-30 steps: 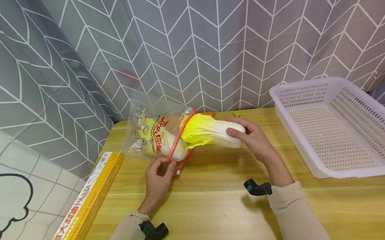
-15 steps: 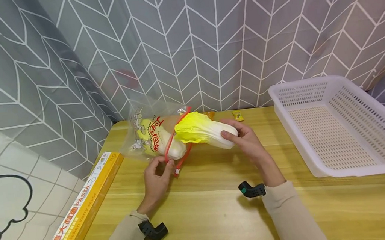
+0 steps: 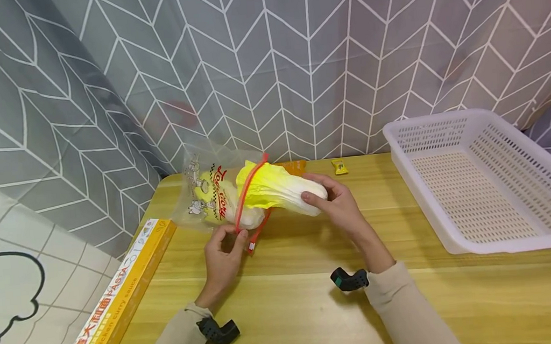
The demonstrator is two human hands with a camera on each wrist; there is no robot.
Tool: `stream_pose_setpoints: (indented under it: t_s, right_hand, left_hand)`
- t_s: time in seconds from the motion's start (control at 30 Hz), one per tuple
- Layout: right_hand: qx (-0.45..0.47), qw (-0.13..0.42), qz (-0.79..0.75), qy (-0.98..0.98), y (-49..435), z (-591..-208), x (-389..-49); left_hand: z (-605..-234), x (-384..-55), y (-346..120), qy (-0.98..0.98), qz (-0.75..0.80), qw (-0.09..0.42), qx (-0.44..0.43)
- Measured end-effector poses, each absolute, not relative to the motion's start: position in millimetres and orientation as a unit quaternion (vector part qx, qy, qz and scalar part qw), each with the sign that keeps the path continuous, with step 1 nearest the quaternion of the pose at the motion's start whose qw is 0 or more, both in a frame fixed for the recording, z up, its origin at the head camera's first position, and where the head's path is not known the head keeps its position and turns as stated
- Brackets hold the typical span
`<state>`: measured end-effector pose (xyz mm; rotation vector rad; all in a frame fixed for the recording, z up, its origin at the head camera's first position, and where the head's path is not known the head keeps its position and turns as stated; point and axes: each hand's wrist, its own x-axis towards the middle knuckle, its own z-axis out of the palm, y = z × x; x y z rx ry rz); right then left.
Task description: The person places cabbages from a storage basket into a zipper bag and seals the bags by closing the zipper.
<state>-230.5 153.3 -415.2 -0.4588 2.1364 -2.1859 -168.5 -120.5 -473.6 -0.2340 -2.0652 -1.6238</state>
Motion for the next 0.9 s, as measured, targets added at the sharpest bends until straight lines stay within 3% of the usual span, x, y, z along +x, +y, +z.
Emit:
stream_pose_setpoints:
  t_s: [0.23, 0.33, 0.67, 0.77, 0.9]
  right_hand:
    - [-0.086, 0.110, -0.740, 0.657, 132.0, -421.2, -228.3]
    - [-0.086, 0.089, -0.717, 0.687, 125.9, -424.3, -225.5]
    - [-0.134, -0.060, -0.663, 0.734, 116.9, -424.0, -218.6]
    - [-0.125, -0.053, -0.671, 0.729, 113.4, -421.4, -216.8]
    - [-0.089, 0.008, -0.719, 0.689, 110.6, -417.7, -215.8]
  left_hand:
    - [-472.1, -168.7, -120.0, -0.767, -0.581, 0.261, -0.074]
    - [-472.5, -169.0, -120.3, -0.769, -0.577, 0.266, -0.075]
    - [-474.3, -168.7, -122.3, -0.764, -0.587, 0.250, -0.094]
    - [-474.4, -169.1, -122.0, -0.764, -0.588, 0.248, -0.101]
    - [-473.8, -169.2, -121.3, -0.765, -0.586, 0.243, -0.113]
